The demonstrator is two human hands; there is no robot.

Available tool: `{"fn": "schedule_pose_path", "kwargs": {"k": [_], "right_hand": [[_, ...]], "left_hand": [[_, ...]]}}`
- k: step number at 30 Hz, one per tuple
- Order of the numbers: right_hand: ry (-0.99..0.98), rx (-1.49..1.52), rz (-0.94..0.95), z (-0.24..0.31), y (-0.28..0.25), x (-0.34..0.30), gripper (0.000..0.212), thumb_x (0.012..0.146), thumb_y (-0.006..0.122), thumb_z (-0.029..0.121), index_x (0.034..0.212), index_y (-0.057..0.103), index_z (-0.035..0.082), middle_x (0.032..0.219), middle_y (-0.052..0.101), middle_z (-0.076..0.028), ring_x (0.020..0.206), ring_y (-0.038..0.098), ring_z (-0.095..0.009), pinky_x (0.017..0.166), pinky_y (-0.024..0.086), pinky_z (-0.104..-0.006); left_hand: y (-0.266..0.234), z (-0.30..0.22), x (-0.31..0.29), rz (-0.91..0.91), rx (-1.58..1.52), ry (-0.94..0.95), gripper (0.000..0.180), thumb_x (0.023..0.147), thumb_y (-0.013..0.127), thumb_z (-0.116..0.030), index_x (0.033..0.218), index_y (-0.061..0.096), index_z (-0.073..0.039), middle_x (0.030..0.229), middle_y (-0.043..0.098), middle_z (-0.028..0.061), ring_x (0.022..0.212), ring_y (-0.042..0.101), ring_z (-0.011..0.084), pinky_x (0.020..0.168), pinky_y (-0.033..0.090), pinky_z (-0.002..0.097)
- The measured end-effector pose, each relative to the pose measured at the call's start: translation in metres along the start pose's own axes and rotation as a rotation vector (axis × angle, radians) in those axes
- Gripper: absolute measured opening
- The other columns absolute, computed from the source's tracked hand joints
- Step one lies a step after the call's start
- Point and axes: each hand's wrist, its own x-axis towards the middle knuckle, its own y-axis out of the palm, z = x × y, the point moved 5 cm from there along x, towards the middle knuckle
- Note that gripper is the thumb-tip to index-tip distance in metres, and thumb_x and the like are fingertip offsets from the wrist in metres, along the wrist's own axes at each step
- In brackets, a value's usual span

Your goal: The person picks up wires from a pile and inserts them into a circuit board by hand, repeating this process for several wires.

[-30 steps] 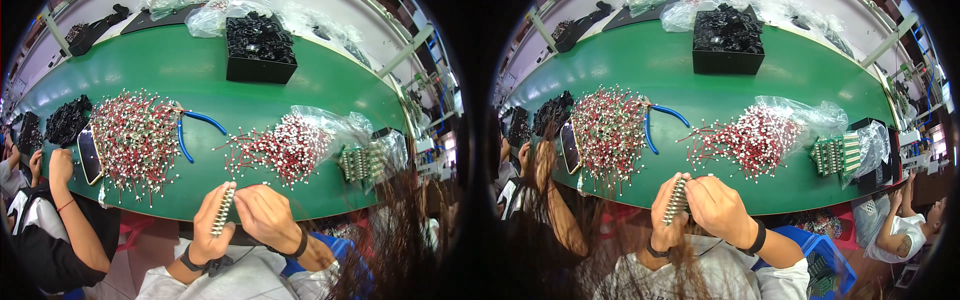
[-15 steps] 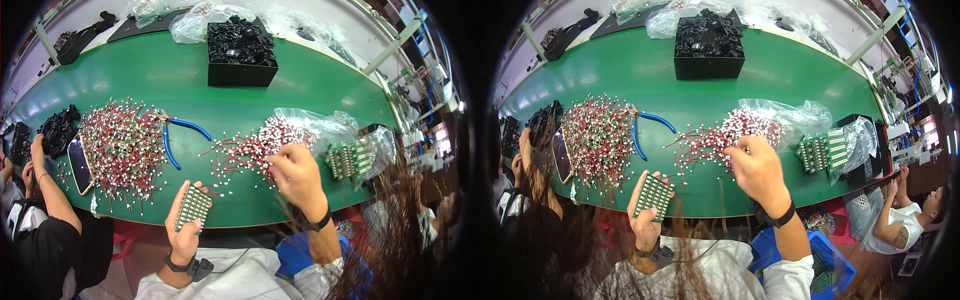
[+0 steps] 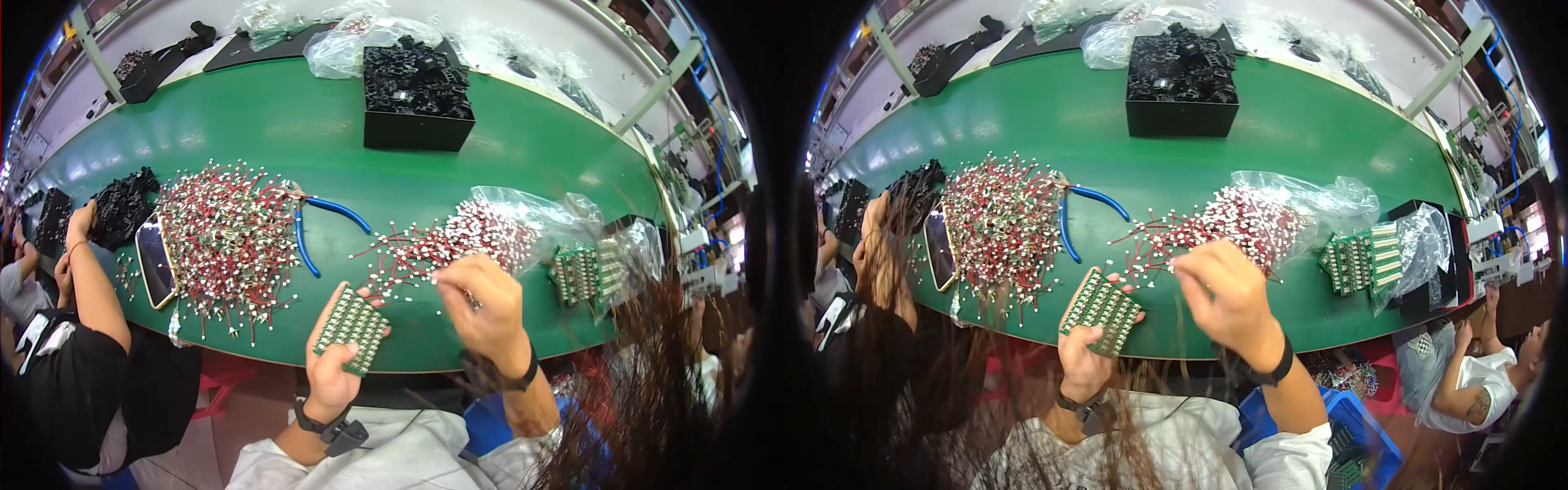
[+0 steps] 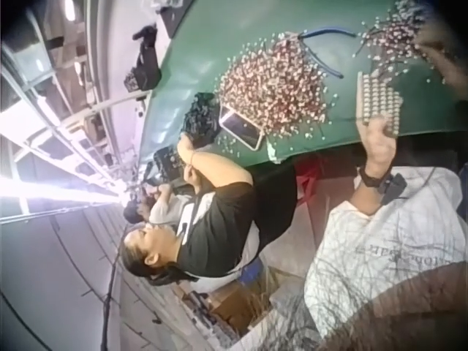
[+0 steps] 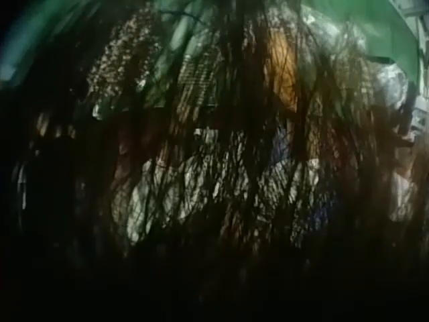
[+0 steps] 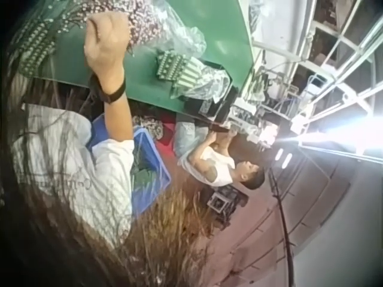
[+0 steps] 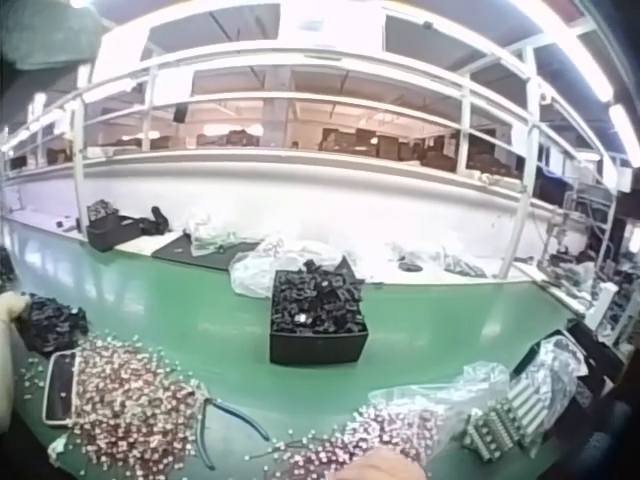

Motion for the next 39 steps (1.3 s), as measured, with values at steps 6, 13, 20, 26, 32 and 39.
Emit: {"fn": "schedule_pose_path", "kwargs": {"k": [6, 13, 20, 26, 32, 39], "right_hand": [[0.041, 0.041, 0.069, 0.039, 0.038, -0.022, 0.016, 0.077, 0.075, -0.003, 0.091, 0.068, 0.003, 0.084, 0.067, -0.010, 0.065, 0.065, -0.025, 0.055, 0.051, -0.0337], [0.125, 0.056, 0.048, 0.033, 0.055, -0.024, 0.016, 0.076, 0.074, -0.004, 0.089, 0.067, 0.001, 0.083, 0.067, -0.010, 0.056, 0.062, -0.023, 0.047, 0.048, -0.0321], [0.055, -0.105, 0.197, 0.044, 0.051, -0.021, 0.010, 0.080, 0.072, 0.001, 0.087, 0.065, 0.003, 0.079, 0.063, -0.008, 0.064, 0.062, -0.024, 0.055, 0.051, -0.0361], [0.024, -0.173, 0.251, 0.053, 0.051, -0.024, 0.008, 0.082, 0.072, 0.003, 0.088, 0.065, 0.004, 0.082, 0.065, -0.007, 0.072, 0.063, -0.024, 0.063, 0.053, -0.0359], [0.018, -0.203, 0.199, 0.051, 0.052, -0.034, 0.016, 0.080, 0.073, -0.002, 0.095, 0.068, 0.001, 0.091, 0.070, -0.008, 0.077, 0.066, -0.024, 0.067, 0.056, -0.0336], [-0.003, -0.064, 0.099, 0.046, 0.057, -0.031, 0.023, 0.075, 0.076, -0.006, 0.096, 0.068, 0.000, 0.087, 0.069, -0.010, 0.073, 0.067, -0.025, 0.065, 0.056, -0.0338]], "left_hand": [[0.008, 0.004, -0.007, 0.006, 0.125, -0.015, 0.081, 0.070, 0.045, 0.002, 0.149, 0.031, 0.013, 0.146, 0.049, 0.0250, 0.134, 0.052, 0.0325, 0.111, 0.045, 0.0434], [0.010, -0.002, -0.011, 0.054, 0.371, 0.060, 0.080, 0.065, 0.048, 0.000, 0.144, 0.043, 0.014, 0.145, 0.051, 0.0203, 0.135, 0.050, 0.0274, 0.114, 0.037, 0.0365], [0.013, -0.007, -0.014, 0.113, 0.634, 0.230, 0.076, 0.069, 0.051, 0.000, 0.142, 0.043, 0.016, 0.141, 0.052, 0.0264, 0.130, 0.053, 0.0335, 0.112, 0.039, 0.0404], [0.014, -0.010, -0.017, 0.157, 0.782, 0.322, 0.074, 0.070, 0.053, 0.002, 0.141, 0.043, 0.017, 0.138, 0.054, 0.0311, 0.129, 0.053, 0.0399, 0.111, 0.040, 0.0430], [0.012, -0.017, -0.019, 0.184, 0.835, 0.333, 0.075, 0.070, 0.053, 0.002, 0.142, 0.042, 0.017, 0.138, 0.054, 0.0314, 0.128, 0.055, 0.0402, 0.111, 0.041, 0.0427], [0.009, -0.014, -0.022, 0.138, 0.765, 0.323, 0.077, 0.070, 0.053, 0.001, 0.144, 0.041, 0.015, 0.139, 0.052, 0.0290, 0.127, 0.056, 0.0357, 0.110, 0.042, 0.0412]]}}
